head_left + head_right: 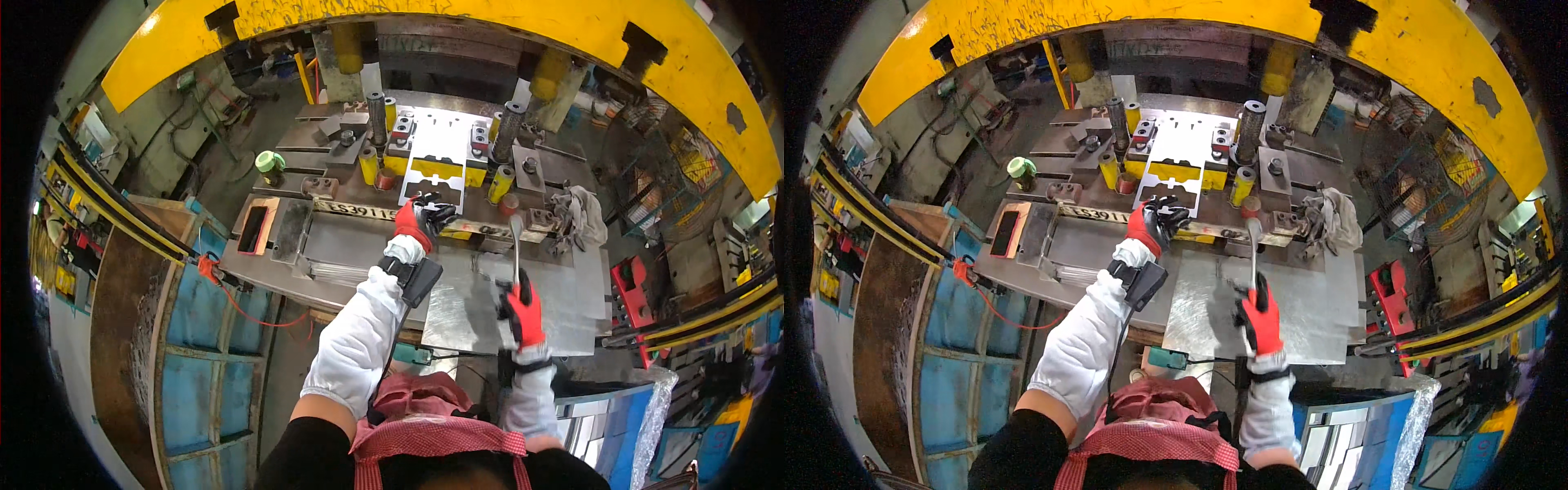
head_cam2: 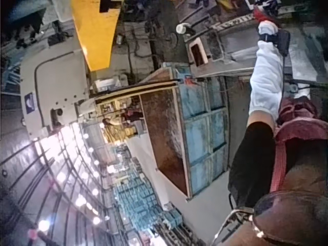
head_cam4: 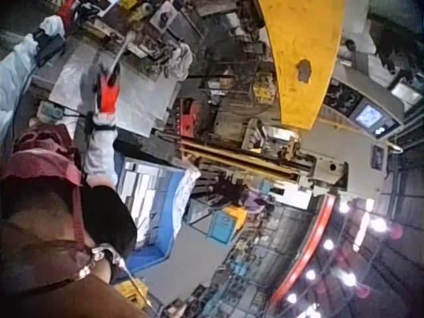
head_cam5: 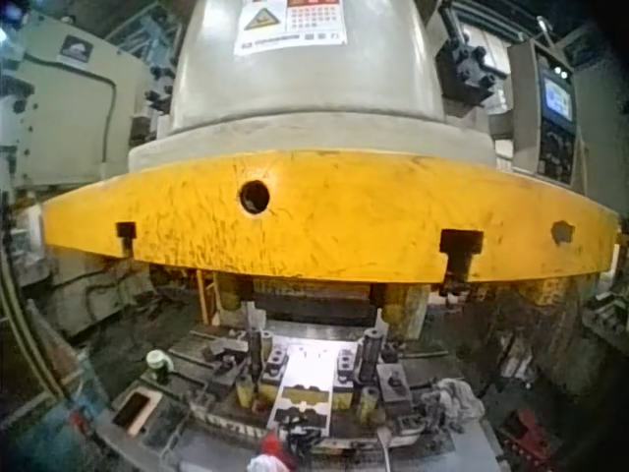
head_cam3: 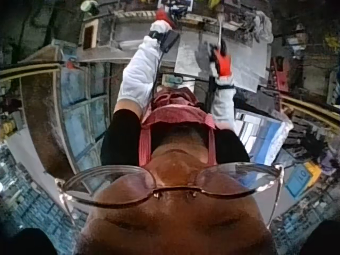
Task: Operating a hydraulic press to stamp metal sheets and removing the finished parts.
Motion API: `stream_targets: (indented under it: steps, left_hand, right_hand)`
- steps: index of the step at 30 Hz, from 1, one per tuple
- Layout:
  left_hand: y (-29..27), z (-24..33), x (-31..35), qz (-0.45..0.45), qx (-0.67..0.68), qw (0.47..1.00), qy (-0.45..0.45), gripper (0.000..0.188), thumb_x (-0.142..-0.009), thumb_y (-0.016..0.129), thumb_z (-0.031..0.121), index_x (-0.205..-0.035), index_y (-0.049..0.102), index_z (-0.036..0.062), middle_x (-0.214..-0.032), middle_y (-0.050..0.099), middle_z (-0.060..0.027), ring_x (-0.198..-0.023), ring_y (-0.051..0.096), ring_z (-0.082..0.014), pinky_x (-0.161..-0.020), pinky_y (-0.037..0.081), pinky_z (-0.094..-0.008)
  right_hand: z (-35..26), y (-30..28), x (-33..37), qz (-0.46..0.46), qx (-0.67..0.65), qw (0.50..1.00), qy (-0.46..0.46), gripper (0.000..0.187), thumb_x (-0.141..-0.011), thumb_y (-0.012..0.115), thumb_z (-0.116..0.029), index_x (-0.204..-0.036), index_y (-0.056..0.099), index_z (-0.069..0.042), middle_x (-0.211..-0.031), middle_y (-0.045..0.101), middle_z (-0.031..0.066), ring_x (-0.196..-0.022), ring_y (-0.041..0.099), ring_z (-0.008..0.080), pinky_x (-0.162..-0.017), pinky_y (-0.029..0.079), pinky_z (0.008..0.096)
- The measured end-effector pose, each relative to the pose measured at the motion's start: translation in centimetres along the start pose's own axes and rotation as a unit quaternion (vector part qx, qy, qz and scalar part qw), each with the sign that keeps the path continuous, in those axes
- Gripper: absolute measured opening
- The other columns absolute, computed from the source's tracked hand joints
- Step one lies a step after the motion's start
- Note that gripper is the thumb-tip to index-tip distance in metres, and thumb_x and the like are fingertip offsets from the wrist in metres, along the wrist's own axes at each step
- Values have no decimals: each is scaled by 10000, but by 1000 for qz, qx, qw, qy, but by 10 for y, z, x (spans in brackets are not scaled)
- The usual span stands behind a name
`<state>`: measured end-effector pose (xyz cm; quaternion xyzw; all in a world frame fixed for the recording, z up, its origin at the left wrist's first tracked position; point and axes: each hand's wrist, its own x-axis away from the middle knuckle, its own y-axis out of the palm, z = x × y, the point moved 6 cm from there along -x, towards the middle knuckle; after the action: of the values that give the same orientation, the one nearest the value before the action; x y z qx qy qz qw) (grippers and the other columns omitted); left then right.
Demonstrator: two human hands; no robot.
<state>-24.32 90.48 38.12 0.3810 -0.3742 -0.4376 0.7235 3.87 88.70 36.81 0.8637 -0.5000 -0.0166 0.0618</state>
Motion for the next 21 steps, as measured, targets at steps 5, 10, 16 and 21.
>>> stream_targets:
  steps: [5, 10, 16, 21]
  left_hand:
    - [8, -3, -2, 43, -31, 999, 3, 381, -894, 328, 284, -1033, 492, -30, -867, 588, -207, -776, 596, -336, -746, 495, -434]
    - [-4, 1, -8, 59, -57, 997, 8, 364, -890, 343, 291, -1015, 503, -12, -910, 578, -196, -776, 586, -345, -744, 484, -467]
    - [-9, 4, -12, 38, -55, 998, 23, 367, -892, 339, 287, -1096, 442, 0, -950, 574, -248, -835, 586, -369, -795, 472, -465]
    - [-4, 5, -6, 63, -71, 995, 7, 367, -899, 332, 307, -1014, 502, 3, -922, 578, -165, -766, 585, -344, -703, 490, -469]
  right_hand:
    - [104, -110, 102, 122, -12, 987, 106, 516, -768, 566, -39, -1254, 395, -18, -958, 569, 54, -840, 515, 107, -744, 425, 241]
    - [96, -124, 131, 119, -5, 972, 204, 282, -787, 572, -103, -1062, 512, -90, -668, 491, -2, -462, 454, 110, -423, 382, 255]
    - [101, -137, 132, 98, -50, 966, 234, 174, -783, 585, -127, -945, 533, -90, -643, 501, -8, -438, 459, 110, -411, 396, 247]
    - [107, -140, 133, 83, -16, 965, 248, 140, -779, 589, -136, -897, 537, -84, -658, 536, 4, -427, 467, 108, -403, 398, 236]
